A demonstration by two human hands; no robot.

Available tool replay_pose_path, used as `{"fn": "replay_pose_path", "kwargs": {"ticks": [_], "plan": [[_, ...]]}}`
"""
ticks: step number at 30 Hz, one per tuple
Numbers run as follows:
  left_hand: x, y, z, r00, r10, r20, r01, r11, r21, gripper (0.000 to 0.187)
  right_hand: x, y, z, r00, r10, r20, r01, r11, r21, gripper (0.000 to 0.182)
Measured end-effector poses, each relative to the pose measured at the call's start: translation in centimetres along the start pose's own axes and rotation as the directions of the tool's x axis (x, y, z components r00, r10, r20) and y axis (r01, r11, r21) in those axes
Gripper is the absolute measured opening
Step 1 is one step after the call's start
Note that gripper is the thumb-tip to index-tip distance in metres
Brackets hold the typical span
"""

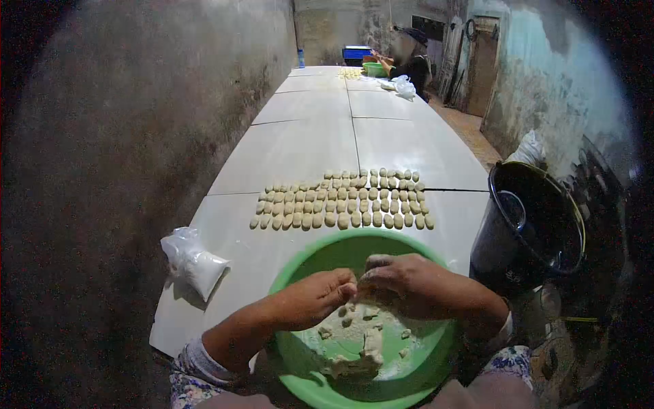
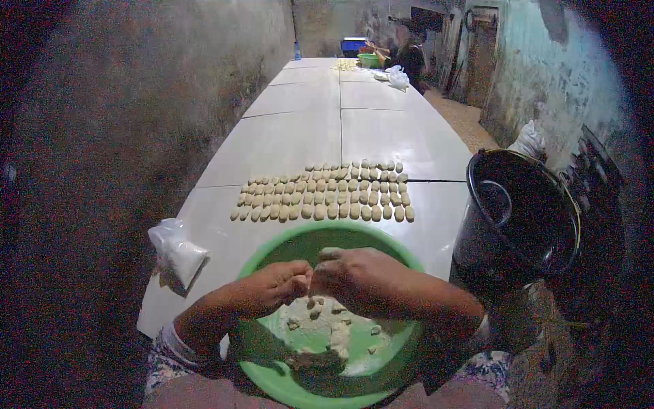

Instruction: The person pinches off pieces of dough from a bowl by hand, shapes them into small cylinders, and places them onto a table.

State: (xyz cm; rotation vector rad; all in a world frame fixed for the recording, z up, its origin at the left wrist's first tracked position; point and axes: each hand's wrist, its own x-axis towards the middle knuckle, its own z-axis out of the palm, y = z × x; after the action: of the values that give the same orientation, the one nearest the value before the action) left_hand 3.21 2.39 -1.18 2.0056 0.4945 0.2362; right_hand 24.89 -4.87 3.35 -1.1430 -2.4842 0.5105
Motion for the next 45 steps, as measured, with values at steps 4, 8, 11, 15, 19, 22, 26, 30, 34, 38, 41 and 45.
{"fn": "replay_pose_path", "kwargs": {"ticks": [4, 8, 11, 15, 19, 22, 26, 30, 34, 38, 41, 45], "plan": [[0.1, -1.2, 1.2, 0.994, 0.103, 0.023, -0.104, 0.992, 0.072, 0.045, 0.4, -0.8, 0.4, 0.993, 0.101, 0.062, -0.105, 0.992, 0.072, 0.02], [-0.3, 0.9, 1.2, 0.993, 0.033, 0.113, -0.035, 0.999, 0.014, 0.036, 0.2, -0.4, 1.3, 0.996, -0.088, 0.018, 0.089, 0.995, -0.038, 0.017], [-0.7, 2.0, 0.7, 0.991, 0.025, 0.133, -0.045, 0.987, 0.155, 0.033, 0.0, -1.2, 1.1, 0.999, -0.039, 0.022, 0.039, 0.999, 0.007, 0.016], [-0.7, 2.2, 0.2, 0.966, 0.078, 0.245, -0.123, 0.977, 0.176, 0.034, -0.2, -1.0, 1.0, 0.997, -0.054, 0.054, 0.053, 0.998, 0.012, 0.016], [-0.3, 1.0, 0.3, 0.967, 0.159, 0.197, -0.183, 0.977, 0.11, 0.035, -0.3, -1.3, 0.5, 0.997, -0.007, 0.073, 0.007, 1.0, -0.006, 0.016], [-0.3, 0.5, 0.9, 0.967, 0.241, 0.083, -0.248, 0.964, 0.099, 0.036, -0.2, -1.4, 0.1, 0.984, 0.07, 0.163, -0.056, 0.995, -0.087, 0.016], [-0.4, 1.1, -0.8, 0.999, 0.016, -0.046, -0.014, 0.999, 0.032, 0.04, -1.1, -0.8, -0.2, 0.911, 0.254, 0.325, -0.183, 0.955, -0.233, 0.014], [0.2, 0.3, 0.4, 0.982, 0.162, -0.094, -0.169, 0.983, -0.071, 0.041, -1.3, -0.8, 0.0, 0.944, 0.153, 0.292, -0.133, 0.987, -0.088, 0.022], [-0.1, 1.1, 0.2, 0.995, 0.094, -0.013, -0.095, 0.97, -0.226, 0.04, -1.4, -1.5, 0.1, 0.951, -0.033, 0.306, 0.027, 0.999, 0.023, 0.02], [-0.1, 0.5, 0.5, 0.996, 0.079, -0.032, -0.085, 0.944, -0.319, 0.041, -1.2, -1.9, -0.8, 0.962, -0.143, 0.233, 0.158, 0.986, -0.049, 0.018], [0.0, 0.1, 0.9, 0.999, 0.046, 0.009, -0.039, 0.934, -0.356, 0.043, -1.3, -1.4, -0.2, 0.973, -0.074, 0.219, 0.085, 0.996, -0.041, 0.015], [0.0, -0.1, 0.9, 0.997, 0.05, 0.066, -0.028, 0.954, -0.298, 0.042, -0.6, -3.7, -0.9, 0.997, 0.069, -0.028, -0.071, 0.993, -0.094, 0.016]]}}
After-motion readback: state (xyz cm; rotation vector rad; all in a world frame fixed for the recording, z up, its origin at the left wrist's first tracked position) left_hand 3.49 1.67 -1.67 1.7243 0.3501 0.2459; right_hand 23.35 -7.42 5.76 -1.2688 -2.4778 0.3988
